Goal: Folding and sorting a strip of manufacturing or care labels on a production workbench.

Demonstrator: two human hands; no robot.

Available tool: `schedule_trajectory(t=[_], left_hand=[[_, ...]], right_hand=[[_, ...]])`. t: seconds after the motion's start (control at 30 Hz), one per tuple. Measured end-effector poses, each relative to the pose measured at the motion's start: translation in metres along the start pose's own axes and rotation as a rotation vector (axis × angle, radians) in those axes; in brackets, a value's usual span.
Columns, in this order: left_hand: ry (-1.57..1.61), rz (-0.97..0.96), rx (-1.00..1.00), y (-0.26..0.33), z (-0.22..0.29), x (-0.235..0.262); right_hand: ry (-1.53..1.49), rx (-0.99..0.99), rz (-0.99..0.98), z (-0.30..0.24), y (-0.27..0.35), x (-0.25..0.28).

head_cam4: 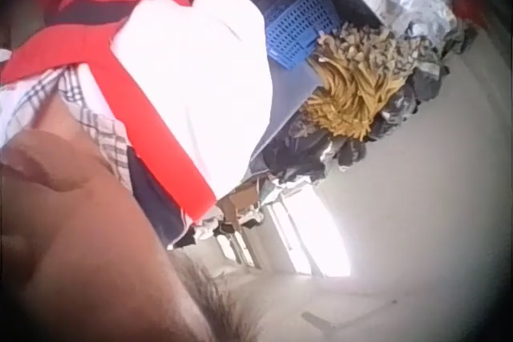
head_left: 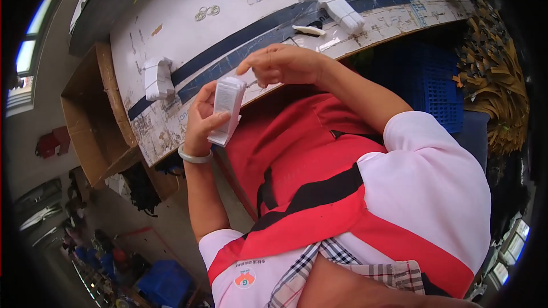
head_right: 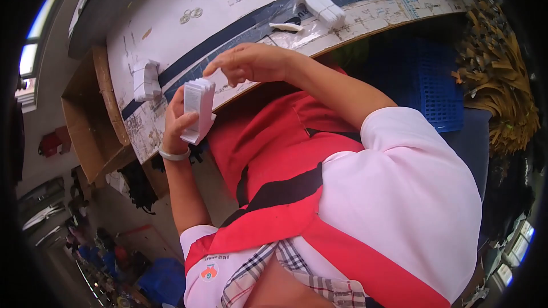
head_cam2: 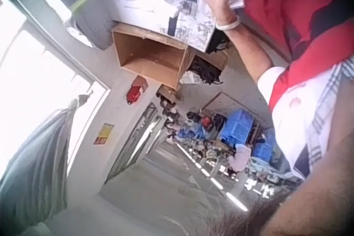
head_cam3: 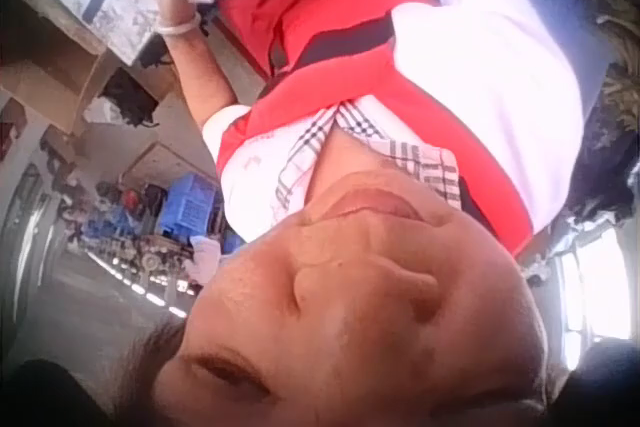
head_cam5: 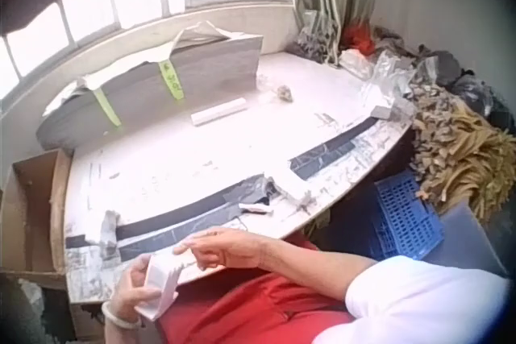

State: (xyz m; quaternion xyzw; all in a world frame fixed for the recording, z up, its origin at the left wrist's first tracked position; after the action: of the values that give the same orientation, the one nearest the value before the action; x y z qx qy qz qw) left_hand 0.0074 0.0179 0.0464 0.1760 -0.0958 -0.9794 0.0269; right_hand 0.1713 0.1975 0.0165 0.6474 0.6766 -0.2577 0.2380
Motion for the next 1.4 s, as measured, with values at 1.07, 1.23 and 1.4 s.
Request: schedule_trajectory(t=[1.07, 1.23, 1.4], left_hand=[[-1.142, 0.483, -0.415, 0.005, -0.031, 0.032], [-0.85, 0.734, -0.413, 0.013, -0.051, 0.05], [-0.709, 0.721, -0.403, 0.01, -0.067, 0.037]], right_hand=[[1.629, 0.148, 0.242, 0.061, -0.046, 0.002], [1.565, 0.093, 0.419, 0.045, -0.023, 0.01], [1.447, 0.07, 0.594, 0.023, -0.032, 0.016]])
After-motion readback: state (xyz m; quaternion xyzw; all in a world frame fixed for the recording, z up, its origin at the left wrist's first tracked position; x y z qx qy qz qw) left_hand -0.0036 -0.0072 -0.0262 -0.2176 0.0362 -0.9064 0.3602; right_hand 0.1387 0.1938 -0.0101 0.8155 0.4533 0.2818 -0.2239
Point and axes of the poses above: each hand's wrist, its own y-axis away from the middle knuckle, its own x-axis out of the back of the hand, z = x × y, the point moved 1 cm from there along -y, towards the middle knuckle, and after that the axes turned 8 degrees about -z, right-handed, at the moved point
